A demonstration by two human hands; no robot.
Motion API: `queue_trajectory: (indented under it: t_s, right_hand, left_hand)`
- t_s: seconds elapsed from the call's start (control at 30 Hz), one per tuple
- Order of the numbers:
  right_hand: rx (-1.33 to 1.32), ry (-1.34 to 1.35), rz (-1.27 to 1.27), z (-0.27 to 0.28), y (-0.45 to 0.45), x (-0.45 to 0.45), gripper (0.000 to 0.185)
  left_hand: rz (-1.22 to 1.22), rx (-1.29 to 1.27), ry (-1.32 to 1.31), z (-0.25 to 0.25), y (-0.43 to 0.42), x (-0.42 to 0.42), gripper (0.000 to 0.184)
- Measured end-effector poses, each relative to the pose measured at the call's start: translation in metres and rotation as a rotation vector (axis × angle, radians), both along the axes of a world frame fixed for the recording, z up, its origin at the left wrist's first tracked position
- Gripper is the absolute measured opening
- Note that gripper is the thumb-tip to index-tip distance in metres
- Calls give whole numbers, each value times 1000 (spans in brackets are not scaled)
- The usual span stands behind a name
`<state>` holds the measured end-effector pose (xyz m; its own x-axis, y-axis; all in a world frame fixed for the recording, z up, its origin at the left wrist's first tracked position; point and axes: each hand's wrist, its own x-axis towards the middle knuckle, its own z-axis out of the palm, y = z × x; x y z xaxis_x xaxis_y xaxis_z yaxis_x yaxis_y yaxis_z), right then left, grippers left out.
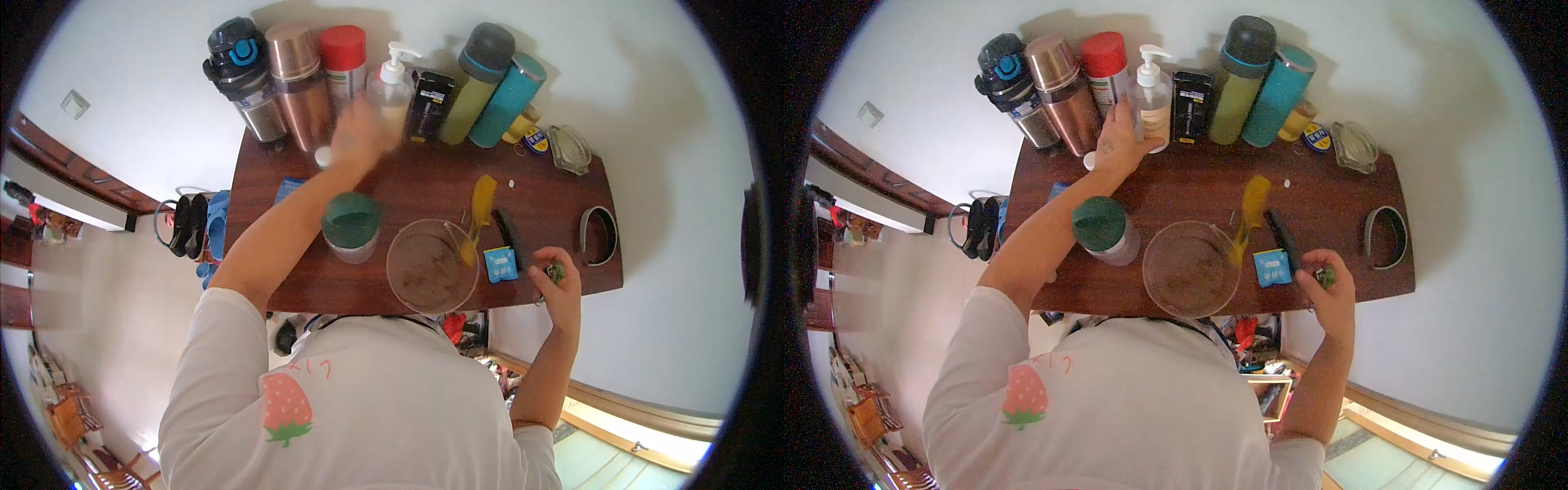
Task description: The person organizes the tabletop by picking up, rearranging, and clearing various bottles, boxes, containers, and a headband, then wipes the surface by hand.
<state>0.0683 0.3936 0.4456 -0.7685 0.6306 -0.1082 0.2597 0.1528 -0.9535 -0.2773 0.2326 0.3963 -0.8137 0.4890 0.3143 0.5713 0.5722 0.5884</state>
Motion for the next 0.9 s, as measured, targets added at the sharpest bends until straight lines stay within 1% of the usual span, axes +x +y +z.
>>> queue_trajectory:
  t_s: [0.07, 0.1, 0.2, 0.27, 0.3, 0.33, 0.37, 0.4, 0.5, 0.57, 0.6, 0.63, 0.67, 0.73, 0.77, 0.83, 0.87, 0.9]
  right_hand:
    - [60, -10, 8, -4, -2, -2, 22]
    - [54, -18, 22, -6, -2, -3, 22]
    - [32, -19, 45, -7, -3, -6, 22]
    - [11, 12, 47, -8, -5, -11, 22]
    - [-3, 27, 65, -8, -4, -13, 22]
    - [13, 56, 40, -9, -4, -15, 22]
    - [29, 86, 19, -10, -3, -18, 22]
    - [44, 115, 0, -10, -2, -21, 22]
    - [-47, 222, -122, 2, 0, -30, 20]
    - [18, 72, -78, 11, -3, -32, 19]
    - [55, 2, -52, 13, -3, -34, 19]
    - [93, -61, -19, 12, -6, -37, 24]
    - [155, -89, 65, 8, -10, -39, 26]
    - [275, -150, 238, -9, -21, -43, 31]
    - [395, -160, 265, -16, -26, -47, 28]
    - [630, -175, 321, -27, -39, -55, 22]
    - [551, -231, 313, -27, -41, -58, 23]
    - [475, -285, 303, -24, -41, -63, 25]
  left_hand:
    - [32, 0, 145, 7, -2, 11, 97]
    - [33, 56, 247, -6, -2, 5, 100]
    - [21, 143, 155, -18, -2, -9, 104]
    - [0, 144, 112, -21, -4, -10, 106]
    - [-5, 139, 103, -15, -5, -5, 106]
    - [-6, 137, 99, -11, -6, -3, 105]
    - [5, 142, 203, -14, -6, -3, 104]
    - [-14, 145, 187, -11, -10, -2, 99]
    - [-98, 156, 106, 2, -36, -2, 82]
    - [-190, 170, 6, 18, -62, -2, 69]
    - [-269, 226, -185, 25, -77, -4, 54]
    - [-263, 328, -480, 44, -94, 5, 58]
    - [-253, 430, -776, 56, -109, 16, 63]
    - [-538, 597, -781, 42, -133, 29, 74]
    - [-678, 681, -780, 36, -143, 38, 80]
    - [-711, 642, -660, 30, -147, 64, 92]
    - [-729, 619, -599, 28, -145, 75, 99]
    - [-649, 598, -588, 19, -141, 82, 103]
